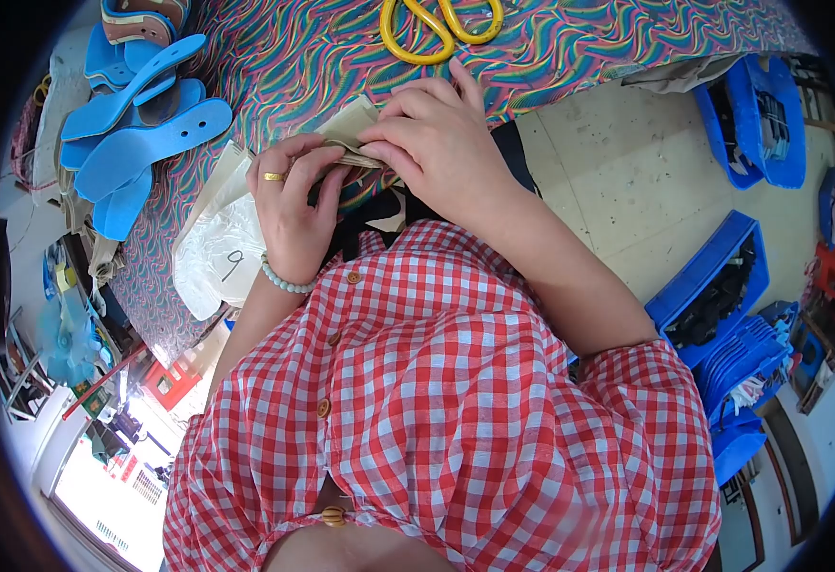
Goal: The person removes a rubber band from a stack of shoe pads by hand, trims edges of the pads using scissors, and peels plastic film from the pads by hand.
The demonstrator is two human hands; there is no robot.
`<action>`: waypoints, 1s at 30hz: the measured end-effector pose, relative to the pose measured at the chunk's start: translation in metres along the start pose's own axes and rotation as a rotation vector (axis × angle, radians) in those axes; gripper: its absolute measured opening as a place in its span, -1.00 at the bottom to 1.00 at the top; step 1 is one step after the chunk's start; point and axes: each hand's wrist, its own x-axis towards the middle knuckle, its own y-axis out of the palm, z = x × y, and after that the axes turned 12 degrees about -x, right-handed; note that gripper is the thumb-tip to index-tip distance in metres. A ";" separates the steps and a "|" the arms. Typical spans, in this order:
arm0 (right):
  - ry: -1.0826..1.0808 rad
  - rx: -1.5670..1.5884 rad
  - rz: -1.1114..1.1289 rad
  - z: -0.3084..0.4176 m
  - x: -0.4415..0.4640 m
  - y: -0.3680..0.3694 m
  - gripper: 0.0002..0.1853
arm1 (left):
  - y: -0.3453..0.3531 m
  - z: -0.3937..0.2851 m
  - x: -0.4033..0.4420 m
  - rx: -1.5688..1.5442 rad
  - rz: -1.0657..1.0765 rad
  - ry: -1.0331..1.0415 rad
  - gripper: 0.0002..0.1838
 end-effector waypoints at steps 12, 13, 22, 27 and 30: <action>0.001 0.054 0.016 0.007 0.000 -0.002 -0.81 | -0.006 -0.001 0.001 -0.008 0.042 0.029 -0.66; 0.002 0.063 0.016 0.006 -0.001 -0.002 -0.82 | -0.006 -0.002 0.001 -0.014 0.040 0.023 -0.66; 0.012 0.058 -0.011 0.003 -0.001 0.001 -0.92 | -0.006 -0.002 0.000 -0.082 0.014 -0.037 -0.72; -0.016 0.045 -0.034 0.001 -0.004 0.004 -0.91 | -0.006 0.000 0.000 -0.083 0.028 -0.081 -0.72; -0.022 0.039 -0.018 0.001 -0.004 0.004 -0.89 | -0.006 -0.003 0.006 -0.068 0.048 -0.078 -0.71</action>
